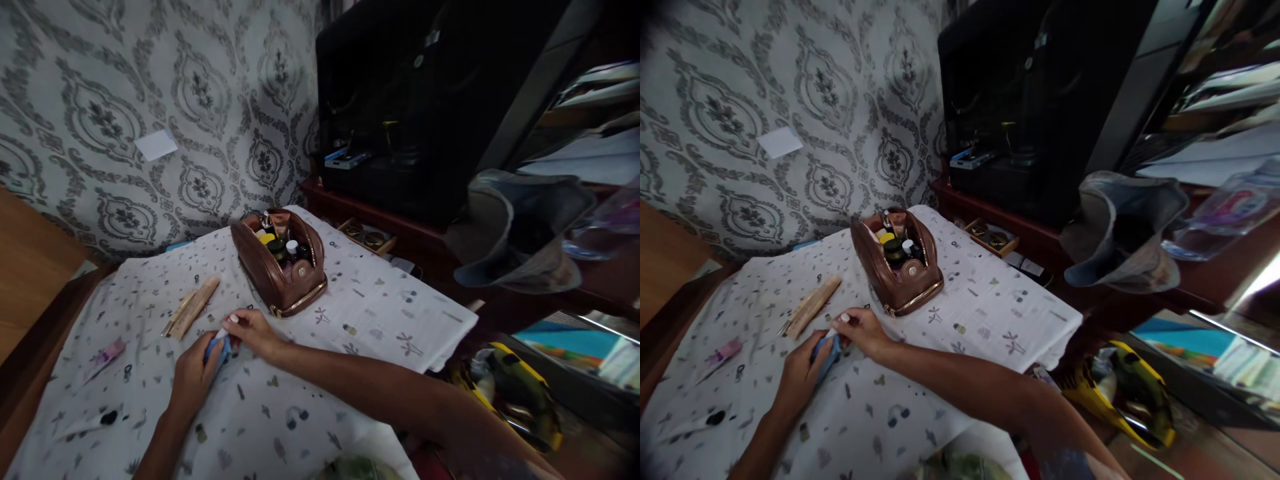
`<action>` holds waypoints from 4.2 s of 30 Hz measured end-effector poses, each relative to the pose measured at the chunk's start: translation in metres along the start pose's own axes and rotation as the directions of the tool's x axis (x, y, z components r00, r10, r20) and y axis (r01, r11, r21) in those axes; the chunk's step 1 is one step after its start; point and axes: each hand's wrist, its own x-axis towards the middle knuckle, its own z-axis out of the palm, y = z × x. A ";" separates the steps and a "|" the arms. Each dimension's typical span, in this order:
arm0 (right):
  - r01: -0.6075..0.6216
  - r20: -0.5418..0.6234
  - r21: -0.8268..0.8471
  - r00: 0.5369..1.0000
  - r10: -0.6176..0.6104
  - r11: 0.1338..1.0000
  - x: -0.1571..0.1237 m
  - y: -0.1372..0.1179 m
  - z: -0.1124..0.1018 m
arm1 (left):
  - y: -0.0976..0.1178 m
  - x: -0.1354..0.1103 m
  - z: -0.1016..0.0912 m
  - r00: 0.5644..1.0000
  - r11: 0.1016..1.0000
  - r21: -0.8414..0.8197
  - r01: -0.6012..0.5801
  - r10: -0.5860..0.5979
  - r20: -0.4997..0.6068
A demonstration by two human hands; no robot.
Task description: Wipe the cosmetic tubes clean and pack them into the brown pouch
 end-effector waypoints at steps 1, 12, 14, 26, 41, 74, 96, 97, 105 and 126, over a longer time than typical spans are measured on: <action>0.003 -0.018 0.023 1.000 -0.003 1.000 0.000 -0.002 0.000 | 0.000 0.000 -0.001 1.000 1.000 -0.022 0.013 -0.013 0.015; -0.157 -0.047 0.270 0.983 0.175 0.950 -0.004 -0.010 0.005 | -0.005 -0.001 -0.006 0.989 0.934 -0.327 0.141 -0.149 0.002; -0.216 0.003 0.230 0.975 0.222 0.949 -0.006 -0.005 0.006 | 0.001 -0.004 -0.003 0.987 0.943 -0.300 0.143 -0.156 -0.022; -0.170 0.017 0.134 0.986 0.169 0.976 -0.012 -0.011 0.004 | 0.008 -0.009 0.004 0.990 0.976 -0.181 0.121 -0.131 -0.046; -0.070 0.217 -0.435 0.959 0.180 0.898 -0.019 -0.018 0.007 | 0.000 -0.009 0.000 0.963 0.953 -0.244 0.179 -0.221 -0.156; 0.221 -0.053 -0.709 0.930 -0.363 0.670 -0.103 -0.204 -0.076 | 0.147 0.066 0.034 0.930 0.948 -0.256 -0.189 0.257 0.264; -0.033 -0.032 -0.955 0.999 0.010 0.294 -0.044 -0.237 -0.111 | 0.122 0.058 0.076 0.810 0.814 -0.047 -0.579 0.580 0.085; -0.011 -0.011 -0.969 1.000 0.004 0.247 -0.041 -0.237 -0.111 | 0.123 0.057 0.077 0.813 0.817 -0.041 -0.575 0.576 0.084; 0.046 0.039 -0.998 0.990 0.139 -0.041 -0.009 -0.233 -0.089 | 0.124 0.054 0.079 0.809 0.815 -0.027 -0.579 0.578 0.103; 0.160 0.178 -0.983 0.954 0.241 0.091 -0.018 -0.218 -0.095 | 0.128 0.052 0.080 0.805 0.809 0.012 -0.588 0.584 0.101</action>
